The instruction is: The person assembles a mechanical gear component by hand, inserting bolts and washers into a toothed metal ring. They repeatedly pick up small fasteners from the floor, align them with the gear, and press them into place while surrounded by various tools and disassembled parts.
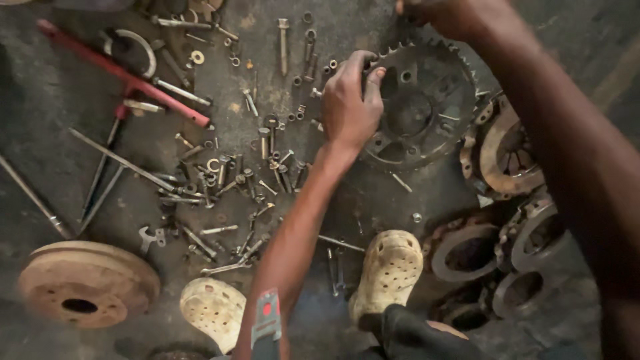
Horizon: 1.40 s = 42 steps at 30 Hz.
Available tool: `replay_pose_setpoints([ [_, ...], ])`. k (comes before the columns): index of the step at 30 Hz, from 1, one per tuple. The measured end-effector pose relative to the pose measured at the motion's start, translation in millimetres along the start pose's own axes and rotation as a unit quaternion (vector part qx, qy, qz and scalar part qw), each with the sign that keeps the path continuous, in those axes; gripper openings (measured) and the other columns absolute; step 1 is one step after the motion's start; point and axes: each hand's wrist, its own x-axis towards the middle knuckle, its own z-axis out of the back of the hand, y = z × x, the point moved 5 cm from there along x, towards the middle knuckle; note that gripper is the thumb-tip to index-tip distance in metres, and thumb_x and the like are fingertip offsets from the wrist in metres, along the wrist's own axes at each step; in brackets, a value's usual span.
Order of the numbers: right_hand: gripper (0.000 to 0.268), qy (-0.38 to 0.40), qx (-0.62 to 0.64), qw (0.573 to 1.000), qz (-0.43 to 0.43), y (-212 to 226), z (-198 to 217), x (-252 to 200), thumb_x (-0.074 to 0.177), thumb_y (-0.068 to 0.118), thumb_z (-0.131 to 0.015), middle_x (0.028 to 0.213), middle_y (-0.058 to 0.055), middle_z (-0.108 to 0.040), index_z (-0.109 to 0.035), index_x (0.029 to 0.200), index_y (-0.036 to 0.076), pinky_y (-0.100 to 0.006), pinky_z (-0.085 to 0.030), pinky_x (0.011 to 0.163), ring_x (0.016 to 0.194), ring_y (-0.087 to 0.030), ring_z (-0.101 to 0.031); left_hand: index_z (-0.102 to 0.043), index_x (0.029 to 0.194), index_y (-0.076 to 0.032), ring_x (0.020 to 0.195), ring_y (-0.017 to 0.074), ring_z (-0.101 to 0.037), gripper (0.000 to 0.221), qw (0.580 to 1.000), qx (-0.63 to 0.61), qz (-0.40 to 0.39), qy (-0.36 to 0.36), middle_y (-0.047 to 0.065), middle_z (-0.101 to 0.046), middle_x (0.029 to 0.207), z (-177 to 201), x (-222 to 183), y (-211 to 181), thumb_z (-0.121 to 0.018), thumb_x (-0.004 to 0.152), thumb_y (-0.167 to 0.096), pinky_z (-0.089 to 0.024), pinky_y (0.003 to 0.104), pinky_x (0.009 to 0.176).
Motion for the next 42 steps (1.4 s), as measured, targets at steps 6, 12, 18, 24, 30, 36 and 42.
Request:
replay_pose_setpoints([
  [6,0.025,0.083,-0.112,0.99,0.017,14,-5,3,0.099,0.029,-0.073,0.099,-0.009,-0.077,-0.078,0.117,0.012,-0.039,-0.056,0.063,0.073,-0.02,-0.072,-0.065,0.111,-0.008,0.093,0.0374,-0.071,0.015,0.999,-0.018,-0.017,-0.02,0.014,-0.073,0.1,2,0,-1,-0.067,0.097,-0.014,-0.054,0.046,0.078],
  [12,0.024,0.127,-0.223,0.966,-0.029,27,-7,-1,0.097,0.028,-0.074,0.097,-0.01,-0.079,-0.079,0.116,0.013,-0.04,-0.058,0.061,0.069,-0.023,-0.073,-0.064,0.113,-0.006,0.093,0.037,-0.073,0.016,0.999,-0.028,-0.03,-0.033,0.015,-0.073,0.101,2,-4,1,-0.067,0.098,-0.012,-0.055,0.044,0.078],
  [18,0.023,0.133,-0.218,0.966,-0.042,24,-9,0,0.1,0.025,-0.07,0.098,-0.011,-0.078,-0.079,0.116,0.012,-0.04,-0.061,0.062,0.071,-0.024,-0.075,-0.065,0.113,-0.005,0.09,0.0329,-0.076,0.016,0.999,-0.028,-0.03,-0.02,0.014,-0.075,0.1,0,-4,3,-0.066,0.1,-0.013,-0.057,0.043,0.074],
  [24,0.025,0.167,-0.224,0.96,-0.005,18,-14,12,0.097,0.025,-0.074,0.104,-0.012,-0.079,-0.08,0.117,0.011,-0.043,-0.062,0.068,0.078,-0.026,-0.076,-0.065,0.113,-0.005,0.09,0.0343,-0.074,0.015,0.998,-0.025,-0.047,-0.019,0.014,-0.074,0.1,1,-7,0,-0.066,0.1,-0.012,-0.057,0.044,0.075],
  [30,0.03,0.181,-0.289,0.94,-0.003,36,-5,3,0.095,0.029,-0.075,0.108,-0.012,-0.078,-0.078,0.12,0.012,-0.046,-0.062,0.072,0.082,-0.029,-0.076,-0.064,0.114,-0.006,0.094,0.0364,-0.073,0.016,0.997,-0.028,-0.058,-0.033,0.014,-0.073,0.103,4,-8,-3,-0.066,0.099,-0.011,-0.057,0.044,0.079],
  [36,0.029,0.22,-0.347,0.911,-0.026,53,-3,-4,0.094,0.019,-0.071,0.114,-0.006,-0.079,-0.08,0.122,0.019,-0.045,-0.063,0.076,0.087,-0.026,-0.077,-0.065,0.114,-0.006,0.096,0.0372,-0.073,0.017,0.998,-0.028,-0.05,-0.032,0.015,-0.073,0.105,4,-12,-2,-0.067,0.098,-0.011,-0.057,0.044,0.08],
  [42,0.028,0.287,-0.319,0.901,-0.066,55,-4,-6,0.099,0.026,-0.066,0.109,-0.007,-0.079,-0.076,0.125,0.021,-0.043,-0.064,0.077,0.083,-0.025,-0.079,-0.066,0.115,-0.006,0.096,0.0378,-0.072,0.018,0.998,-0.021,-0.045,-0.037,0.015,-0.073,0.104,3,-12,-1,-0.067,0.098,-0.012,-0.057,0.044,0.08],
])
